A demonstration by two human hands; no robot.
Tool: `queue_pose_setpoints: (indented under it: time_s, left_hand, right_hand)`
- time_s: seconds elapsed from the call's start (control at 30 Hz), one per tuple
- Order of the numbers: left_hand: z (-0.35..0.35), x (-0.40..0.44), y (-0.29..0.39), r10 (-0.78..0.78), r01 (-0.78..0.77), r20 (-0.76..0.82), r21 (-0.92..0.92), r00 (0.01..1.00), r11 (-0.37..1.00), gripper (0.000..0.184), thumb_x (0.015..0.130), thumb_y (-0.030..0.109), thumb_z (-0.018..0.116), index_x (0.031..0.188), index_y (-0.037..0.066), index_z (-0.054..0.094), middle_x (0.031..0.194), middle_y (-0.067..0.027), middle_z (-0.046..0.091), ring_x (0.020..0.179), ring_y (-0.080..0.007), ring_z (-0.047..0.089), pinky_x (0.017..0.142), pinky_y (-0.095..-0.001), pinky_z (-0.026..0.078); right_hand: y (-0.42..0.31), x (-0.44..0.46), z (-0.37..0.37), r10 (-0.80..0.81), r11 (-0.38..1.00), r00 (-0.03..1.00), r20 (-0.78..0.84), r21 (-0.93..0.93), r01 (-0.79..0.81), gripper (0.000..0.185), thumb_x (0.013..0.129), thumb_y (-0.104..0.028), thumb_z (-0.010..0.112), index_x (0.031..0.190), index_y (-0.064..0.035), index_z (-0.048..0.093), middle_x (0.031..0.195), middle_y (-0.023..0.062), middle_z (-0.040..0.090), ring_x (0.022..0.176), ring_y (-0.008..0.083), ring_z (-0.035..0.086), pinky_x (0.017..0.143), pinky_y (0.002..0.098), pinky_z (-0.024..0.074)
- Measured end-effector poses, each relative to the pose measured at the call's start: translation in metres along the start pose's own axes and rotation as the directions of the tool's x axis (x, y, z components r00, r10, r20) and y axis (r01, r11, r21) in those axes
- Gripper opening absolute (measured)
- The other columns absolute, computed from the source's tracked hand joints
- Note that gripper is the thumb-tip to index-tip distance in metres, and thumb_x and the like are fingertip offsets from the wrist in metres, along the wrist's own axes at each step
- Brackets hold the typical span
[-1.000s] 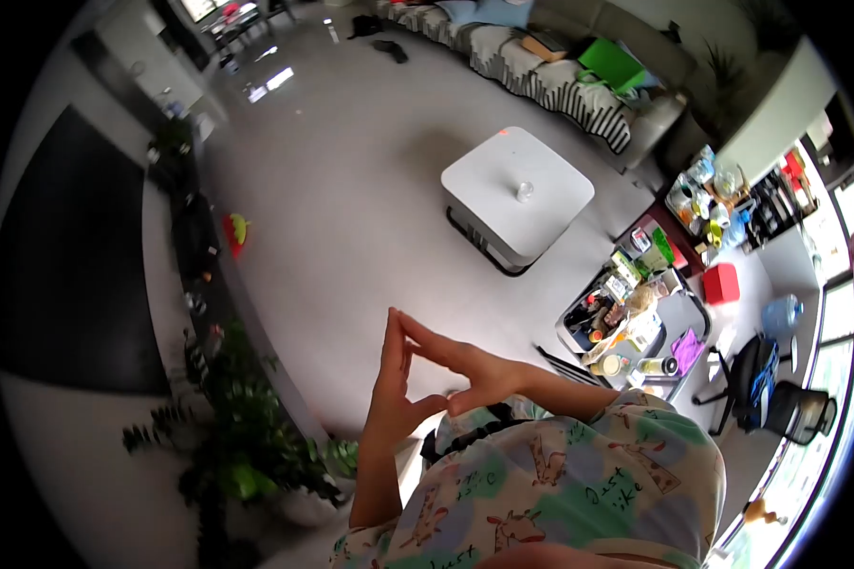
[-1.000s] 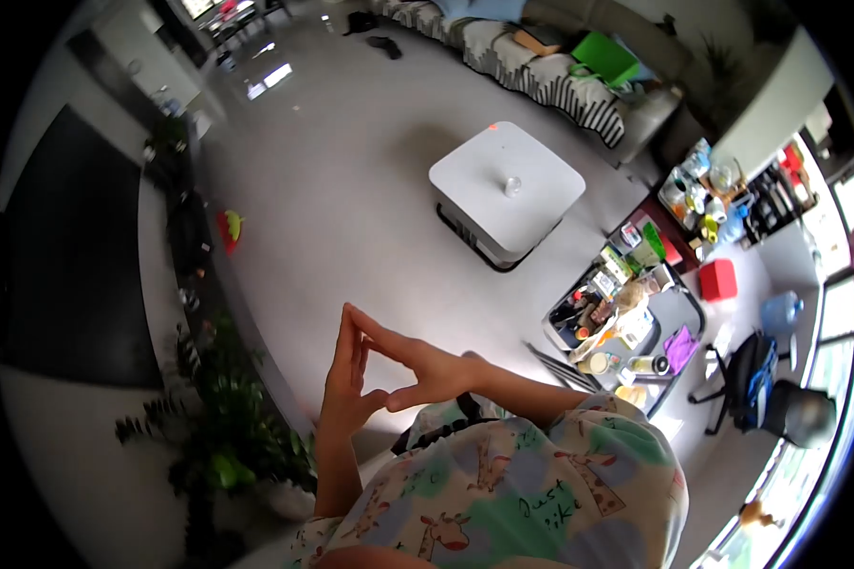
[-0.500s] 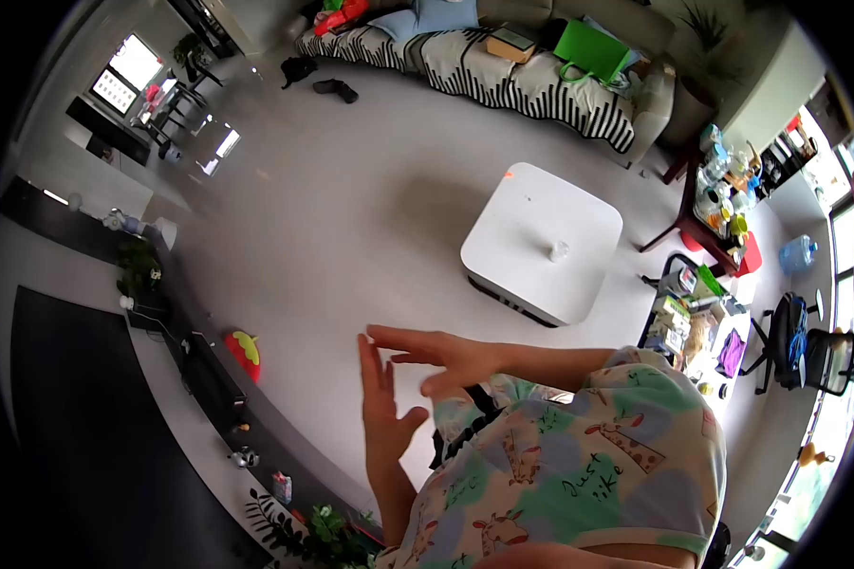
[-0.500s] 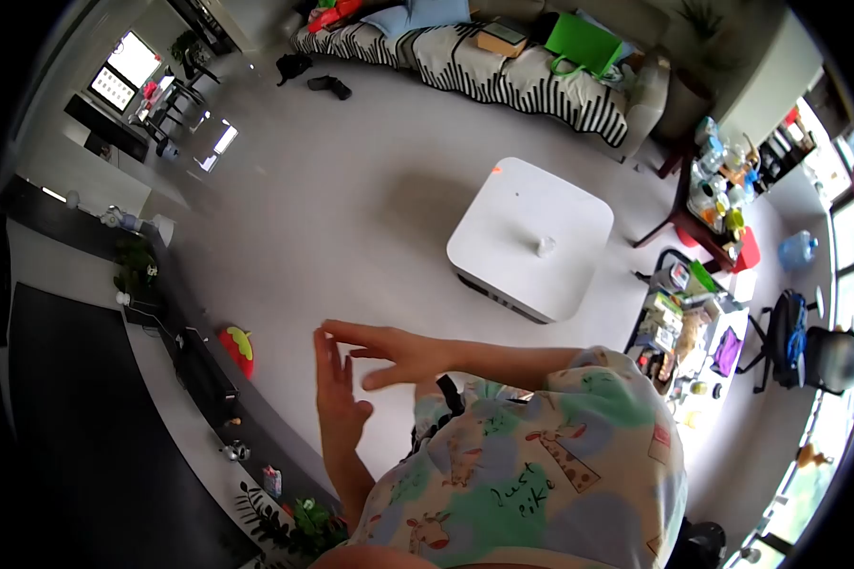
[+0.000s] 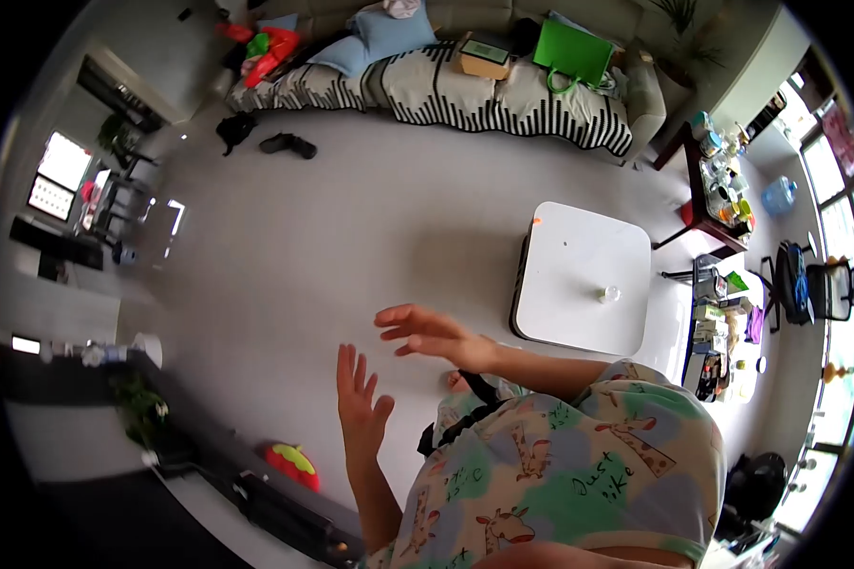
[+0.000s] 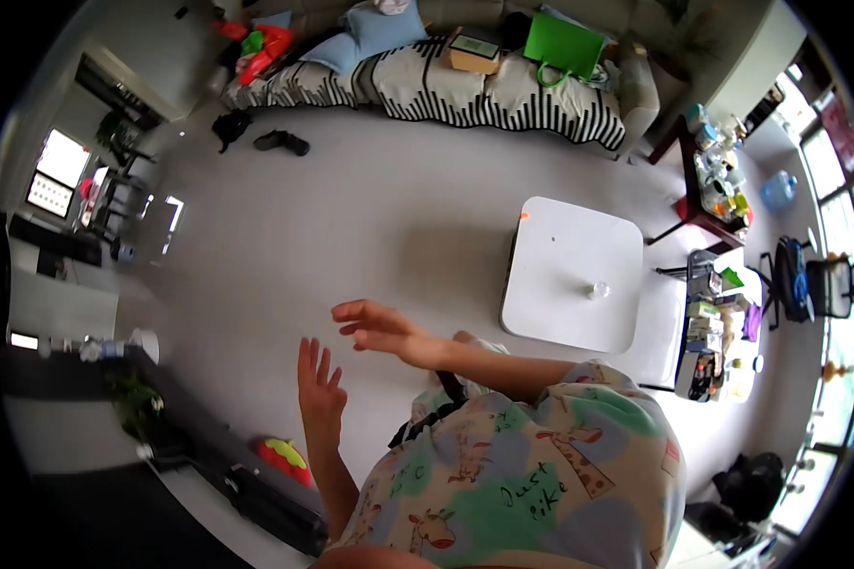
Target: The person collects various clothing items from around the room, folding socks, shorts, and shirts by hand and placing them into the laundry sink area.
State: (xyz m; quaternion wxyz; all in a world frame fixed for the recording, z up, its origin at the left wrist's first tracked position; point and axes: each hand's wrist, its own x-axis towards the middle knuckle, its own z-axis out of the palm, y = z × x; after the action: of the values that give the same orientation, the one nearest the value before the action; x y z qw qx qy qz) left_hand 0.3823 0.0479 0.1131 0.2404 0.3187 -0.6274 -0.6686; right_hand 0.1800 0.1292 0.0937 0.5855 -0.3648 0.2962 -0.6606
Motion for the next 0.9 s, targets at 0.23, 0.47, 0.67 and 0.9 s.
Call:
queue_pose_setpoints:
  time_s: [0.23,0.47,0.67,0.9]
  left_hand:
    - [-0.015,0.251,0.037,0.142,-0.133,0.263,-0.053,0.954,0.990,0.098,0.083,0.040,0.073,0.151,0.000,0.016,0.155,-0.0241,0.021,0.143,-0.0378,0.026,0.112,-0.0496,0.028]
    - [-0.072,0.457,0.050,0.179,-0.174,0.077,-0.065,0.981,0.983,0.070,0.093,0.026,0.062,0.148,0.001,0.027,0.151,-0.0205,0.031,0.137,-0.0350,0.036,0.108,-0.0465,0.035]
    - [-0.171,0.603,0.058,0.062,-0.078,-0.184,-0.085,0.981,0.993,0.063,0.094,0.023,0.060,0.147,0.003,0.031,0.149,-0.0155,0.035,0.136,-0.0321,0.038,0.109,-0.0459,0.033]
    - [-0.240,0.864,0.065,-0.043,0.039,-0.135,-0.027,0.990,0.999,0.056,0.099,0.029,0.053,0.146,0.006,0.035,0.147,-0.0176,0.038,0.134,-0.0317,0.041,0.108,-0.0443,0.036]
  right_hand:
    - [-0.010,0.139,-0.109,-0.047,0.999,0.906,-0.420,-0.019,0.043,0.044,0.099,-0.029,0.051,0.136,-0.0049,0.046,0.137,0.0079,0.048,0.130,0.0216,0.043,0.105,0.0391,0.0391]
    - [-0.049,0.384,-0.204,-0.046,0.998,0.963,-0.266,-0.045,0.035,0.042,0.099,-0.025,0.052,0.136,-0.0049,0.047,0.133,0.0082,0.050,0.126,0.0203,0.046,0.104,0.0367,0.0409]
    - [-0.089,0.603,-0.242,-0.143,0.982,0.988,0.051,-0.117,0.148,0.038,0.098,-0.017,0.055,0.133,-0.0036,0.049,0.129,0.0074,0.052,0.122,0.0187,0.048,0.103,0.0340,0.0395]
    - [-0.082,0.785,-0.381,-0.015,0.998,0.970,-0.242,-0.066,-0.001,0.041,0.098,-0.015,0.053,0.136,-0.0045,0.046,0.134,0.0073,0.050,0.129,0.0185,0.043,0.106,0.0352,0.0370]
